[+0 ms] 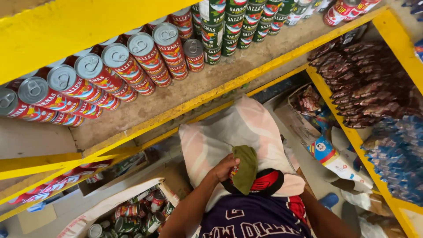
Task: The person cleans individual canned goods by holding each can with one hand and wiping its surface with a cloth held in the other hand, rotating the can as needed to clean all sides.
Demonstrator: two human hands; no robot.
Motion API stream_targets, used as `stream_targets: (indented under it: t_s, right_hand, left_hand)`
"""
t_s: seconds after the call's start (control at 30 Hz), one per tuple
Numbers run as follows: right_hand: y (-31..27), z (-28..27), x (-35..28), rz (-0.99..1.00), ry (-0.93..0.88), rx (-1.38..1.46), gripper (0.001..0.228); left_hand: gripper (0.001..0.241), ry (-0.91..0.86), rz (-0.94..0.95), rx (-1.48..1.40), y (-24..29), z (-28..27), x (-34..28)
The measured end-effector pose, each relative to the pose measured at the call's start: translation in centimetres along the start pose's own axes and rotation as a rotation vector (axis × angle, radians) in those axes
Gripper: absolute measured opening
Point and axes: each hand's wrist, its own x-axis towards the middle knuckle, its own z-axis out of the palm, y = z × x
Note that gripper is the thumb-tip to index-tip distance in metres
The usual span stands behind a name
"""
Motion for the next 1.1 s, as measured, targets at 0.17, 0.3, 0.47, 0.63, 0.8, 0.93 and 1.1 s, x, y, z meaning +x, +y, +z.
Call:
stream_targets:
  t_s: [0.17, 0.3, 0.47, 0.63, 0.8, 0.93, 1.1]
  right_hand:
    - [-1.2, 5.0, 8.2, 0.015, 0.010, 0.050, 0.020]
    - [3.3, 5.4, 8.8, 0.010, 0.011, 0.087, 0.020]
    - [6.9, 5.3, 7.2, 0.030, 0.017, 0.145, 0.020]
    - [15.6, 5.6, 4.7, 0.055, -0.008, 0.187, 0.020]
    - [5.7, 6.2, 9.0, 0.042, -0.072, 0.215, 0.020]
    - [-4.6, 10.7, 12.5, -0.701, -0.448, 0.032, 0.037]
    - [-12.9, 14.4, 12.2, -0.988, -0.896, -0.045, 0.051]
  left_hand:
    - [0.063, -0.002, -0.024, 0.015, 0.1, 0.8, -0.4]
    - [0.065, -0.026, -0.007, 0.015, 0.4, 1.6, -0.5]
    - [0.068, -0.025, -0.022, -0.050, -0.1, 1.6, -0.4]
    - [0.069, 0.147, -0.021, -0.117, -2.3, -0.5, -0.6]
    - [0.068, 0.465, 0.130, -0.054, -4.3, -8.3, -6.2]
    - [0.045, 0.336, 0.421, 0.175, -2.8, -6.4, -12.3]
    - [0.071, 1.018, 0.419, 1.060, -2.4, 6.5, -13.5]
